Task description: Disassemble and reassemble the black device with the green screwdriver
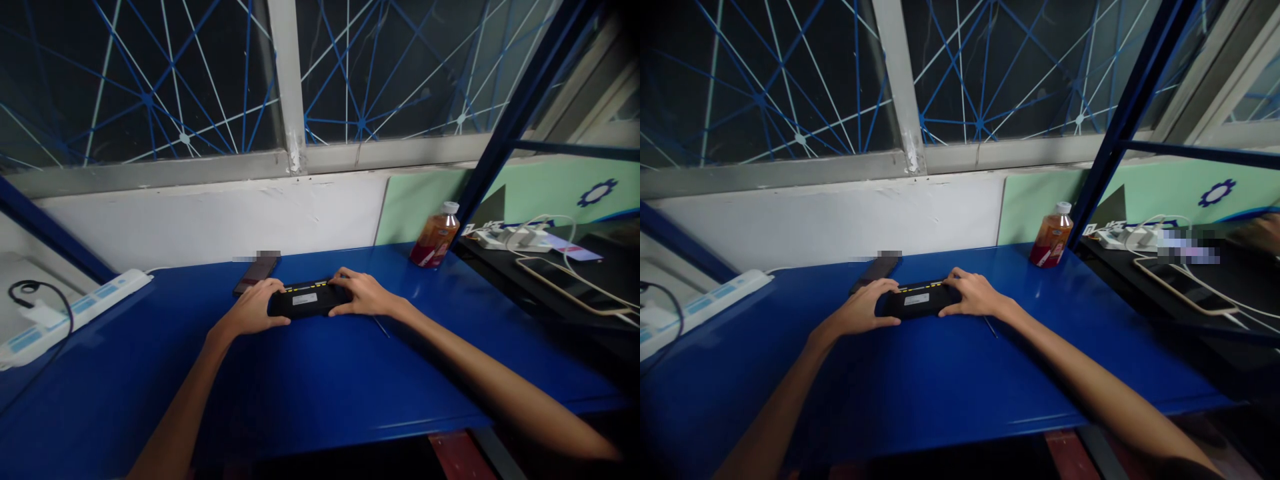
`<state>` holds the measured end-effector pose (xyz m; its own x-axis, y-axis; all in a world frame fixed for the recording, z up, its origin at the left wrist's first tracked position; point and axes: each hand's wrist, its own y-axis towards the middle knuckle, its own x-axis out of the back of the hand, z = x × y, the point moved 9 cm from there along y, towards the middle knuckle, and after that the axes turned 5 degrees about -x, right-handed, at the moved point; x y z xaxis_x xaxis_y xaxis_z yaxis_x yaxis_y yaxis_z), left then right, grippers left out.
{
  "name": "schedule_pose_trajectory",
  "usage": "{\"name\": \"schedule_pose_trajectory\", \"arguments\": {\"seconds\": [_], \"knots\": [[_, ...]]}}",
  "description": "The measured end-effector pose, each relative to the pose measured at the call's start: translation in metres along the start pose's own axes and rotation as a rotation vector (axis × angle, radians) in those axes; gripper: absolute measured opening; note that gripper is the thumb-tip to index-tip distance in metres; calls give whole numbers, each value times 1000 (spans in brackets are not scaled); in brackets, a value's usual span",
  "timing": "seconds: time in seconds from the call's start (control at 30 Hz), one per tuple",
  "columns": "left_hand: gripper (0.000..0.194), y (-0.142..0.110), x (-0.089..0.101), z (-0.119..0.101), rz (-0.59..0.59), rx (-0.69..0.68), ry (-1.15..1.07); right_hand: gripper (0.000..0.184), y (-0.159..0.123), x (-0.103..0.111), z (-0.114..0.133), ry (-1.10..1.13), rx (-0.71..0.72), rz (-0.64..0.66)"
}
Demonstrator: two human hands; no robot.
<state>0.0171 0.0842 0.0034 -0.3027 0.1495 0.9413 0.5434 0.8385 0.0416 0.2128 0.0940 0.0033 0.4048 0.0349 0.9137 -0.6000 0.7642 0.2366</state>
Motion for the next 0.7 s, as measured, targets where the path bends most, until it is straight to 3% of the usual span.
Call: {"name": "schedule_pose_trajectory", "arguments": {"seconds": [0.7], "knots": [[61, 3, -7, 7, -15, -4, 22, 79, 0, -6, 1, -107, 17, 7]]}}
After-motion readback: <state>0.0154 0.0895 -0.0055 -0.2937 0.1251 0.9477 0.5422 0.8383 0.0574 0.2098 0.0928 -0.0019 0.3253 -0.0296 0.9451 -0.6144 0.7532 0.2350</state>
